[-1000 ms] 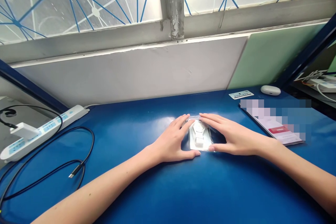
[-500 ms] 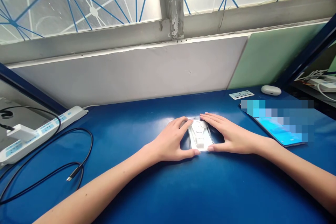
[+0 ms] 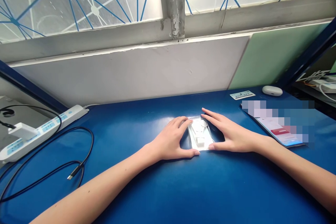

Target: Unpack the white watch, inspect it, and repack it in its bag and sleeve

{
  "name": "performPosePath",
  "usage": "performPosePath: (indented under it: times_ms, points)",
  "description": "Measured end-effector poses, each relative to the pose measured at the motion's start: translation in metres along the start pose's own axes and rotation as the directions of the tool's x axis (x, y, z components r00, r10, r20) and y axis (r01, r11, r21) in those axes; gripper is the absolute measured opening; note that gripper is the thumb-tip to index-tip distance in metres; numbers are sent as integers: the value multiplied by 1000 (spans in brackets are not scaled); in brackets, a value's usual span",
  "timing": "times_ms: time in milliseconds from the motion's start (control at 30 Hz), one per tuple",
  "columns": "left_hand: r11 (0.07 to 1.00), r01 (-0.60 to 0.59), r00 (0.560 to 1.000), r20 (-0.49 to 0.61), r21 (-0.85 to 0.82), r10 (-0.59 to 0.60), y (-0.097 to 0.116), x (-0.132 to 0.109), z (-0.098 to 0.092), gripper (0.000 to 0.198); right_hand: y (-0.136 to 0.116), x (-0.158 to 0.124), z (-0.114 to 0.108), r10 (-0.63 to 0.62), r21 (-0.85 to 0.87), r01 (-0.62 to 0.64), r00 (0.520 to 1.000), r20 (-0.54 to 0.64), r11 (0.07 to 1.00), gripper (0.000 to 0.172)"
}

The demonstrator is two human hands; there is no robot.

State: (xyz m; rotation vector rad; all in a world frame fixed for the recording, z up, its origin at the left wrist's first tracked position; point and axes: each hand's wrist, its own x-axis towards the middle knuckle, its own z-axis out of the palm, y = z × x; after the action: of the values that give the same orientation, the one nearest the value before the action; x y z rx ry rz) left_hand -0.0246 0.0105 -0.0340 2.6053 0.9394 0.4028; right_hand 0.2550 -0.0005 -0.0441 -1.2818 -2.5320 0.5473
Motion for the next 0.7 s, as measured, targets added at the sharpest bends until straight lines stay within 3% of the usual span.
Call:
performPosePath:
  times_ms: [367, 700]
  points:
    - [1000, 10, 1000, 16, 10, -10, 0, 0, -1, 95, -3, 2, -3, 11, -19, -10, 999, 41, 1000, 106]
    - [1000, 8, 1000, 8, 8, -8, 0, 0, -1, 94, 3, 0, 0, -43, -19, 43, 999, -4, 999, 101]
